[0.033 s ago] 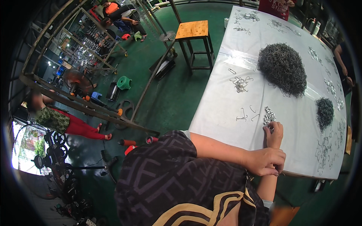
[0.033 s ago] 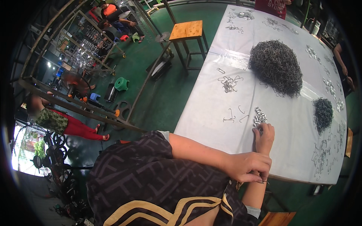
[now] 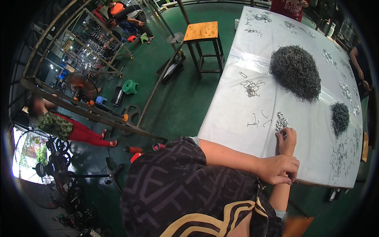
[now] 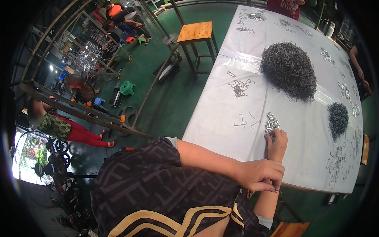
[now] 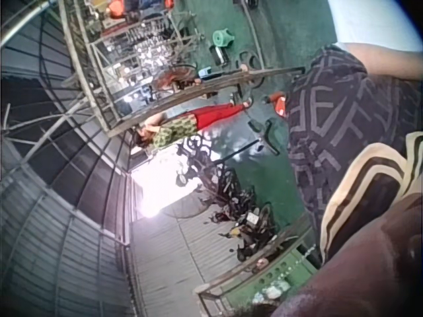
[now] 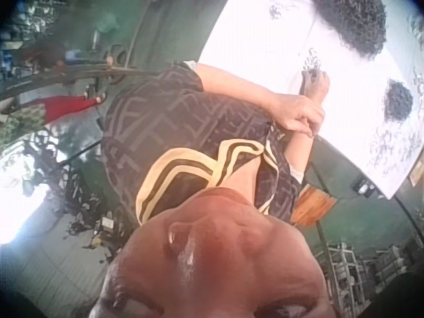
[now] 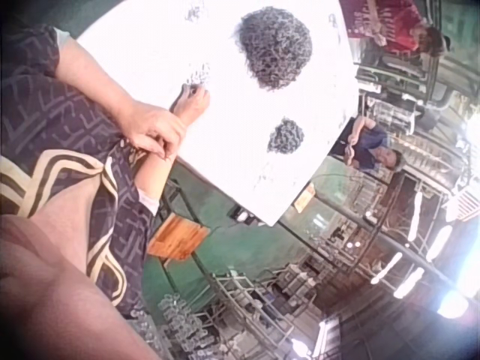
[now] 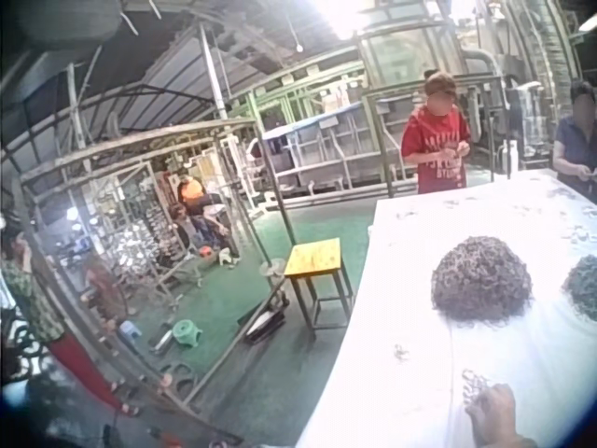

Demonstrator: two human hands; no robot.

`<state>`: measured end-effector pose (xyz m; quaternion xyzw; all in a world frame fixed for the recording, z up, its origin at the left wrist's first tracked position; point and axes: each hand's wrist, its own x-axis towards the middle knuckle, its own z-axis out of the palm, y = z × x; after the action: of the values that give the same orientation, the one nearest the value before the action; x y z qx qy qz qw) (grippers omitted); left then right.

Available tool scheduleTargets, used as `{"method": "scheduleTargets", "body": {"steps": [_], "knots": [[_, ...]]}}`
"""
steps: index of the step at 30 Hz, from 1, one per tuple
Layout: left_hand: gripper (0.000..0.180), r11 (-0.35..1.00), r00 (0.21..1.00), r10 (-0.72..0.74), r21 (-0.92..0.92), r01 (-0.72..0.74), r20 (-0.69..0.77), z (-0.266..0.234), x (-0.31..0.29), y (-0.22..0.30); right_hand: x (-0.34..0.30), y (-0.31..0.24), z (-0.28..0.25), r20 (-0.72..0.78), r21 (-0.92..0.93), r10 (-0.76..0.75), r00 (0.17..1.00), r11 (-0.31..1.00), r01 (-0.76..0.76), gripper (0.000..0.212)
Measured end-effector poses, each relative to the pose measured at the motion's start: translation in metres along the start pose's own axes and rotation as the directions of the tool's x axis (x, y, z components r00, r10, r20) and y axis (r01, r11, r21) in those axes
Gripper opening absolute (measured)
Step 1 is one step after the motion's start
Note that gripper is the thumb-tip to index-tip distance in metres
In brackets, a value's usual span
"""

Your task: The person is sorting small metal hooks and circular components from a large pile on a table, picking them up by hand and connecting them together.

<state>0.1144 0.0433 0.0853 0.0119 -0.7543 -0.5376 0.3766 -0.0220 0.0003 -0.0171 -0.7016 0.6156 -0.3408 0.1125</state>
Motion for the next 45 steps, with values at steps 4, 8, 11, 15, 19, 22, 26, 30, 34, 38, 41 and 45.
{"method": "scheduleTargets", "body": {"steps": [4, 8, 11, 15, 19, 22, 26, 30, 34, 38, 41, 45], "knots": [[0.006, 1.0, 1.0, 0.006, -0.003, -0.006, 0.006, 0.001, 0.0, 0.0, -0.001, 0.002, 0.0, -0.028, -0.028, -0.011, 1.0, 1.0, 0.01, 0.018], [0.006, 1.0, 1.0, -0.004, -0.002, 0.004, 0.013, 0.004, -0.001, -0.001, -0.005, 0.006, 0.003, -0.056, -0.021, -0.005, 0.998, 1.0, 0.004, 0.016], [0.006, 1.0, 1.0, -0.01, -0.001, 0.01, 0.011, 0.006, -0.002, -0.002, -0.006, 0.006, 0.004, -0.073, -0.003, -0.01, 0.997, 1.0, 0.01, 0.014], [0.006, 1.0, 1.0, -0.011, 0.008, 0.011, 0.012, 0.008, -0.003, -0.001, -0.007, 0.005, 0.006, -0.082, 0.027, 0.058, 0.995, 0.998, -0.056, 0.014], [0.006, 1.0, 1.0, -0.001, 0.012, 0.0, 0.006, 0.01, -0.004, -0.002, -0.008, 0.01, 0.007, -0.071, 0.022, 0.059, 0.996, 0.998, -0.057, 0.014], [0.006, 1.0, 1.0, -0.004, 0.006, 0.004, 0.001, 0.01, -0.004, -0.001, -0.007, 0.009, 0.007, -0.079, -0.018, -0.015, 0.997, 1.0, 0.013, 0.013], [0.006, 1.0, 1.0, 0.003, 0.003, -0.003, 0.005, 0.009, -0.005, -0.002, -0.003, 0.001, 0.003, -0.071, -0.055, -0.034, 0.997, 0.998, 0.03, 0.013], [0.006, 1.0, 1.0, -0.009, -0.008, 0.009, 0.002, 0.01, -0.005, 0.0, -0.004, 0.004, 0.004, -0.066, -0.063, -0.013, 0.998, 0.998, 0.009, 0.012], [0.006, 1.0, 1.0, -0.013, 0.005, 0.013, 0.008, 0.009, -0.006, -0.001, -0.002, 0.005, 0.005, -0.051, -0.065, 0.036, 0.998, 0.997, -0.04, 0.011], [0.006, 1.0, 1.0, -0.014, 0.006, 0.014, 0.013, 0.008, -0.006, 0.0, -0.003, 0.007, 0.007, -0.058, -0.073, 0.055, 0.997, 0.996, -0.059, 0.011], [0.006, 1.0, 1.0, -0.023, 0.007, 0.023, 0.01, 0.009, -0.006, 0.0, -0.006, 0.007, 0.003, -0.098, -0.088, 0.023, 0.995, 0.996, -0.032, 0.009], [0.006, 0.999, 0.999, -0.037, 0.001, 0.037, 0.008, 0.009, -0.008, -0.002, -0.015, 0.01, -0.008, -0.105, 0.352, 0.278, 0.955, 0.908, -0.226, 0.007]]}}
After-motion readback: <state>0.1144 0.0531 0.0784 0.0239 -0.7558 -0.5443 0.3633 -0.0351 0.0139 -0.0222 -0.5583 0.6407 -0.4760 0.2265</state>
